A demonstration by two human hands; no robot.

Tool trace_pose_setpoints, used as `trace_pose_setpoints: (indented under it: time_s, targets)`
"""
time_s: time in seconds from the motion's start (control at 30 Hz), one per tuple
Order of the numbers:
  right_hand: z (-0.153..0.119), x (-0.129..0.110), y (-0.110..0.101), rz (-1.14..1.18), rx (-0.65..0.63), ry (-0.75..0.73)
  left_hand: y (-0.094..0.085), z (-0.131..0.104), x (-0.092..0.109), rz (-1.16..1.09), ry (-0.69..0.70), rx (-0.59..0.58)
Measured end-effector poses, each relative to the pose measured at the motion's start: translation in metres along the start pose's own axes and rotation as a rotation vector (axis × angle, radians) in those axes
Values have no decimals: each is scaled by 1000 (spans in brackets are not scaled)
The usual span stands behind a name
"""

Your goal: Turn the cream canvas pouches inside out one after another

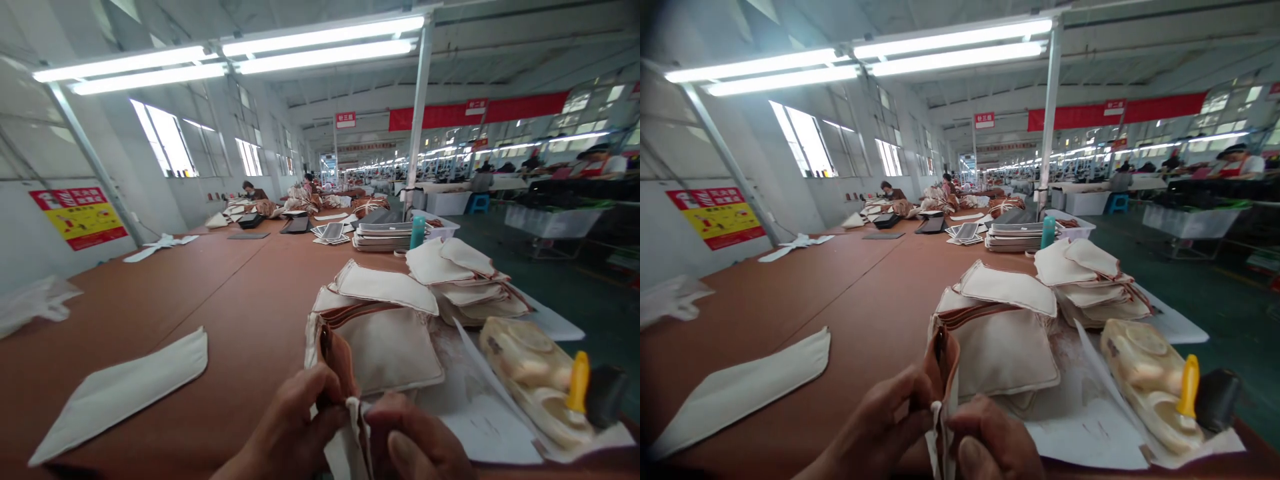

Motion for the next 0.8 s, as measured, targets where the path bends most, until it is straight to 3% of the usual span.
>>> trace_pose_setpoints:
  time_s: [0.07, 0.13, 0.23, 0.37, 0.47, 0.6, 0.8]
  targets:
    - [6, -18, -7, -142, 13, -164, -11, -8, 11, -85, -58, -121]
    - [13, -34, -7, -215, -43, -227, -19, -16, 21, -136, -73, -160]
    - [18, -45, 5, -237, -245, -149, -26, -29, 33, -159, -83, -159]
    - [19, -42, 22, -280, -369, -127, -36, -45, 40, -157, -148, -179]
    - [21, -32, 31, -268, -420, -139, -44, -50, 37, -214, -229, -177]
    - [24, -22, 38, -262, -412, -111, -46, -53, 25, -455, -357, -231]
    - [25, -38, 29, -159, -480, 23, -38, -51, 11, -649, -452, -264]
Point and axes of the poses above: each hand's wrist, its own z-axis towards the middle knuckle, its own y-axis out of the palm, x = y × z, the point moved 1 cm from there along z, towards the middle knuckle
